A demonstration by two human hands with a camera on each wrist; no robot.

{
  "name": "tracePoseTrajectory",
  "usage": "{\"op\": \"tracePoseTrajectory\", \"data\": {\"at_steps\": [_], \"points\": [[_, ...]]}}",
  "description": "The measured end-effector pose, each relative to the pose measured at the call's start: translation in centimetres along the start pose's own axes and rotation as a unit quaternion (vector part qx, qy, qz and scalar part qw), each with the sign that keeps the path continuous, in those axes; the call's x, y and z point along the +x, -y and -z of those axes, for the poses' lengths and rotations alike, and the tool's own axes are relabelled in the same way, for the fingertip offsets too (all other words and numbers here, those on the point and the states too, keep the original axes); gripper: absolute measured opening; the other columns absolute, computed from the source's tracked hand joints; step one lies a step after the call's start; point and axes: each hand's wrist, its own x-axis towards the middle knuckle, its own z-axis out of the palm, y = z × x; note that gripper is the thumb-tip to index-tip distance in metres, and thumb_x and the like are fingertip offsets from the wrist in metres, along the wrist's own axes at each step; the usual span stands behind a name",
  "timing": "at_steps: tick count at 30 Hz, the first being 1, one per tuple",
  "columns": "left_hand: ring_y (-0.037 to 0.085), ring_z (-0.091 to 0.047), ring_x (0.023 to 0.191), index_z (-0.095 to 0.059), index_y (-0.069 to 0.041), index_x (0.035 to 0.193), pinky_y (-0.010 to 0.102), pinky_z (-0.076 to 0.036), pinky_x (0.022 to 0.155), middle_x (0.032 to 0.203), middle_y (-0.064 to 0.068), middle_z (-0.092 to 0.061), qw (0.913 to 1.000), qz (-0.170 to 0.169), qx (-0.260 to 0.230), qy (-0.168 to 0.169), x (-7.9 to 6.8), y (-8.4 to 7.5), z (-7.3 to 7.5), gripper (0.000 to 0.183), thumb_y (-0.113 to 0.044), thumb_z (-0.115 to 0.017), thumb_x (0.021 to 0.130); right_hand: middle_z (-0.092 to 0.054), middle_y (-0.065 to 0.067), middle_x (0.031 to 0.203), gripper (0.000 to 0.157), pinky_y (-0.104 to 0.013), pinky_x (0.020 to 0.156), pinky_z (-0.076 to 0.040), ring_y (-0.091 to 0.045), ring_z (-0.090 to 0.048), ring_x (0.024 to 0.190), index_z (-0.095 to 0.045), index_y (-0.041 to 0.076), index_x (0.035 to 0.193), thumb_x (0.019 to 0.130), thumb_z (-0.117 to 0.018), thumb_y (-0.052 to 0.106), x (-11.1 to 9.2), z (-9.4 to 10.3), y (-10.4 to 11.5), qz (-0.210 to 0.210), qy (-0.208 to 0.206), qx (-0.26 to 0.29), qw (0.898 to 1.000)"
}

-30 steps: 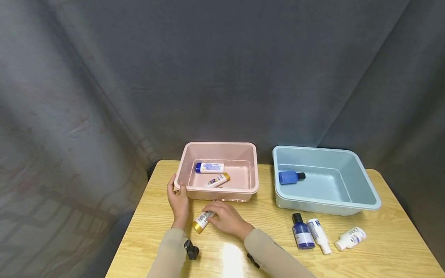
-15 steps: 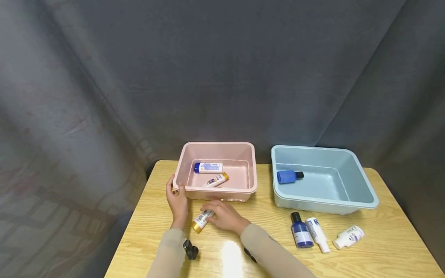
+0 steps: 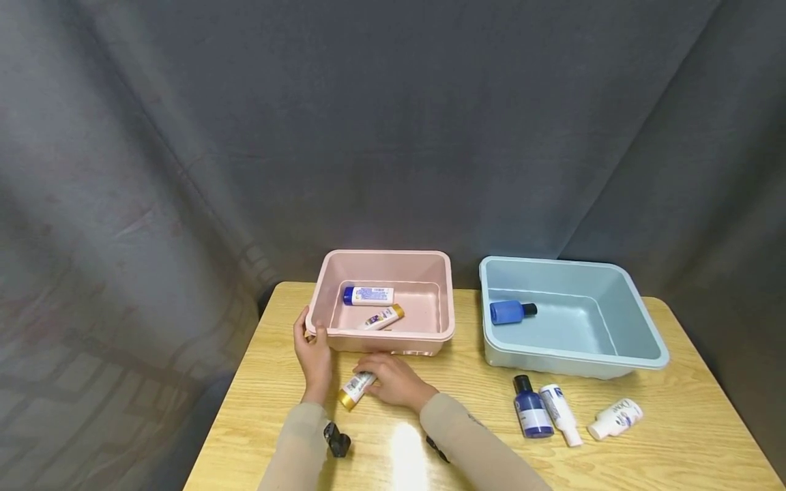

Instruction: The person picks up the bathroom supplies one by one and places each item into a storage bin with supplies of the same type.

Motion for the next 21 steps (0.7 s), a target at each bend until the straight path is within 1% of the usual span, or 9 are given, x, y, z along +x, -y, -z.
{"op": "tracePoseTrajectory", "data": {"at_steps": [5,7,12,13,17,21], "points": [[0.011,-0.047,0.089,-0.052,0.001,0.138,0.019,-0.041,0.071,0.133,0.021,-0.055,1.0000,0.008,0.003,-0.003,0.1,0.3,-0.1,0.041,-0.002,-0.054,0.097,-0.064,0.001,0.128,0.042,-0.037,0.111,-0.037,-0.018,-0.054,0.124,-0.069,0.017,0.122,0.081,-0.081,0.020,0.0,-0.5,-0.1,-0.005,0.001,-0.016,1.000],[0.013,-0.046,0.088,-0.051,0.000,0.139,0.018,-0.042,0.068,0.133,0.020,-0.055,0.9999,0.015,0.001,-0.004,0.5,1.2,-0.1,0.041,-0.003,-0.054,0.097,-0.064,0.001,0.127,0.043,-0.038,0.111,-0.036,-0.019,-0.054,0.124,-0.070,0.017,0.121,0.080,-0.081,0.019,0.0,-0.7,-0.1,-0.007,0.000,-0.017,1.000],[0.015,-0.046,0.089,-0.052,-0.008,0.141,0.017,-0.043,0.067,0.137,0.016,-0.054,0.9995,0.029,-0.009,-0.005,1.4,3.8,-0.2,0.042,-0.007,-0.055,0.099,-0.065,0.000,0.123,0.041,-0.038,0.109,-0.039,-0.020,-0.055,0.121,-0.070,0.017,0.120,0.080,-0.081,0.016,-0.2,-0.8,-0.1,-0.016,-0.009,-0.009,1.000],[0.015,-0.046,0.089,-0.052,-0.009,0.141,0.017,-0.043,0.067,0.137,0.015,-0.054,0.9995,0.029,-0.008,-0.007,1.4,4.0,-0.2,0.042,-0.008,-0.055,0.099,-0.064,0.000,0.123,0.041,-0.038,0.109,-0.039,-0.020,-0.055,0.121,-0.070,0.018,0.120,0.080,-0.081,0.016,-0.3,-0.8,-0.1,-0.019,-0.009,-0.005,1.000],[0.016,-0.048,0.091,-0.053,-0.011,0.140,0.018,-0.044,0.069,0.137,0.012,-0.055,0.9996,0.025,-0.001,-0.012,1.4,4.3,-0.2,0.041,-0.009,-0.055,0.099,-0.064,0.002,0.124,0.043,-0.038,0.110,-0.037,-0.020,-0.054,0.123,-0.069,0.019,0.122,0.081,-0.080,0.016,-0.3,-0.8,-0.2,-0.034,-0.001,0.010,0.999],[0.017,-0.048,0.097,-0.053,-0.011,0.140,0.021,-0.041,0.074,0.138,0.011,-0.055,0.9998,0.018,-0.001,-0.012,1.4,4.2,-0.2,0.041,-0.009,-0.055,0.099,-0.064,0.004,0.125,0.043,-0.039,0.112,-0.035,-0.021,-0.052,0.126,-0.068,0.020,0.123,0.081,-0.080,0.016,-0.3,-0.7,-0.2,-0.038,0.001,0.014,0.999]]}}
